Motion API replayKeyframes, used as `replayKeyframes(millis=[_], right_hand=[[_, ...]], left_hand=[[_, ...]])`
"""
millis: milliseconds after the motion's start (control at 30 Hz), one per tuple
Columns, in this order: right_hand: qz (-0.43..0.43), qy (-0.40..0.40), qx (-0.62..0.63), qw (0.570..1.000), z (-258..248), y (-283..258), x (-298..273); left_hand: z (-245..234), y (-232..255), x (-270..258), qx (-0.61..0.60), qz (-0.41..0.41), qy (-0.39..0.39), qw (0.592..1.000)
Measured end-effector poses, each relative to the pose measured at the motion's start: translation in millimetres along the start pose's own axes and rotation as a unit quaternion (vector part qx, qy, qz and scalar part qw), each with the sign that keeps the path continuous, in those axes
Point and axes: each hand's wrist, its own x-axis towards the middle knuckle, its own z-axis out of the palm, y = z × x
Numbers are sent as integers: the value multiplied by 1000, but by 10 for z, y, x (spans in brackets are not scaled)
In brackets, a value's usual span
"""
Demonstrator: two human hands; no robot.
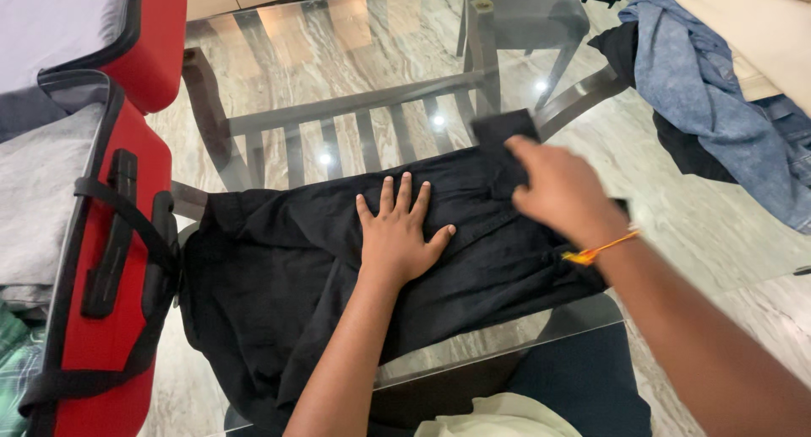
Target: The person spreads a black shirt on a glass table and folds the sleeves and sides inward, then folds it into a compact rectangle and places it back into a red suitcase.
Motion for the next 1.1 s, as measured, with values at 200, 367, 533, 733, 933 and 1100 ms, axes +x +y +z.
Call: replayKeyframes(millis=[200,367,533,733,933,1100], right_hand=[[-3,-88,-26,996,368,-424,-166],[4,-112,96,989,124,-294,-130],[195,-139,327,914,-174,71,-43],[178,-42,249,951,-119,319,-286],[-48,-10,134,990,394,319,-605],[-67,-39,30,997,726,437,-710]], left_hand=[[-16,-9,4,-3,-4,-14,1000],[-22,-8,2,0,-1,-15,1000],[-34,-5,13,-1,-5,-18,1000],[-57,0,3,-14,-6,-6,1000],[7,53,37,50,25,59,997],[62,346,168,21,13,63,998]])
